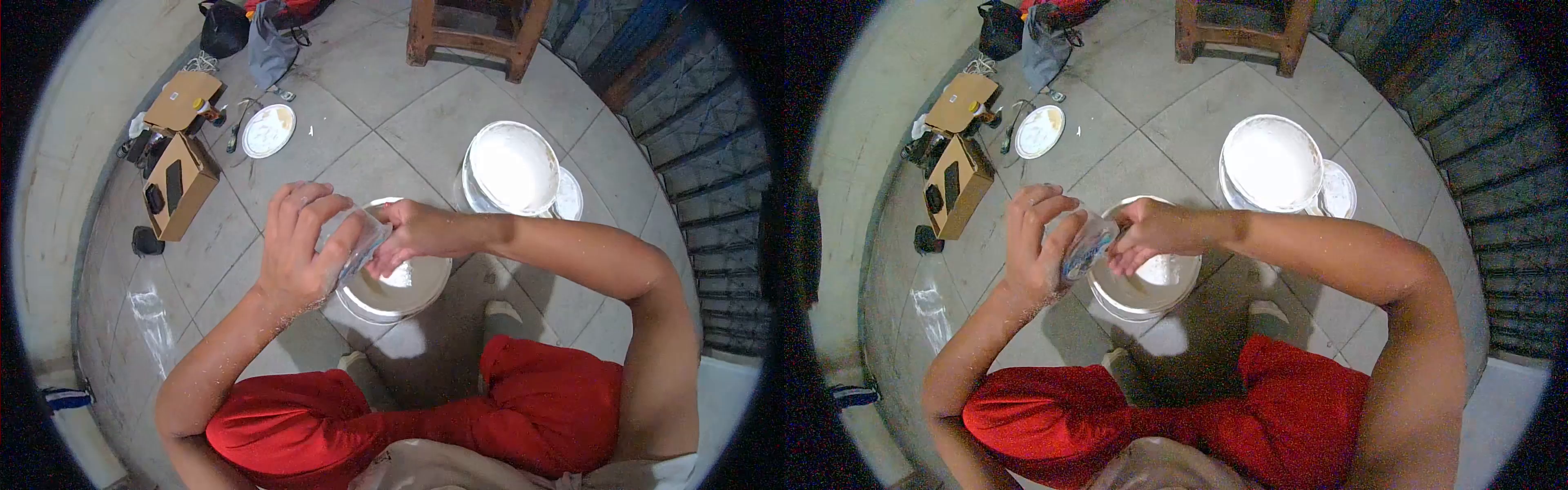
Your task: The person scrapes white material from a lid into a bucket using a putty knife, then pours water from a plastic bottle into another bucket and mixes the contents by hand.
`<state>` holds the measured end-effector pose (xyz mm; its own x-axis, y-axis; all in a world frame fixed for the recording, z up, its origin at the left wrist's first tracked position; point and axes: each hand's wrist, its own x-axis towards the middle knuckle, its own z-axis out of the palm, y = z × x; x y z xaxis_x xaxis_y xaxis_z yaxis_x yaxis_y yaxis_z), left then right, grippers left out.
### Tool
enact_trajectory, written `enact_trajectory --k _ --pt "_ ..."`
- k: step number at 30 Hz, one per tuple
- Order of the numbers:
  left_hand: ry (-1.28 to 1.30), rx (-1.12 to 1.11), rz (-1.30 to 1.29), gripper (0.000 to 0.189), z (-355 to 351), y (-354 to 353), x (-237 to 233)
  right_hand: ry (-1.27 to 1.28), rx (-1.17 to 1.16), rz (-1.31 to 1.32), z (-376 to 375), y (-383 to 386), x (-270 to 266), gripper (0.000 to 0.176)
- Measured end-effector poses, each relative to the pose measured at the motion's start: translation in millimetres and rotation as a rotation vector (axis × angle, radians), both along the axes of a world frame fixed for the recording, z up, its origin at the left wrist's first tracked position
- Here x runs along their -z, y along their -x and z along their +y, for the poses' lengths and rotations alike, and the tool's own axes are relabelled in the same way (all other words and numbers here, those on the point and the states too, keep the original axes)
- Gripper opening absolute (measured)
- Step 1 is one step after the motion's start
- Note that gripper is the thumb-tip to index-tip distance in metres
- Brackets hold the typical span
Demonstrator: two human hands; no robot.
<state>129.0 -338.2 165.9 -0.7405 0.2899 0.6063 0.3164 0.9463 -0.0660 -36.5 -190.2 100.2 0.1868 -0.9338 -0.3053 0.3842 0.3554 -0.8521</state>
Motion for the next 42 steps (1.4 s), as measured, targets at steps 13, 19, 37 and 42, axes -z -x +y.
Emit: enact_trajectory --k 13,19,37,42 --pt "-0.738 -0.557 -0.162 0.054 -19.1 2.3 20.3 0.313 -0.138 1.021 9.4 26.9 -31.1 0.028" --pt "-1.102 -0.816 -0.289 0.054 -81.6 0.0 84.1 0.117 0.012 1.044 19.9 23.0 -43.6 0.020" --pt "-0.837 -1.038 -0.458 0.074 -148.5 -59.3 214.1 0.652 0.053 1.727 5.5 28.7 5.5 0.027" --pt "-0.796 -1.096 -0.608 0.073 -153.1 -74.4 223.2 0.770 0.105 1.707 5.1 21.8 16.8 0.025"
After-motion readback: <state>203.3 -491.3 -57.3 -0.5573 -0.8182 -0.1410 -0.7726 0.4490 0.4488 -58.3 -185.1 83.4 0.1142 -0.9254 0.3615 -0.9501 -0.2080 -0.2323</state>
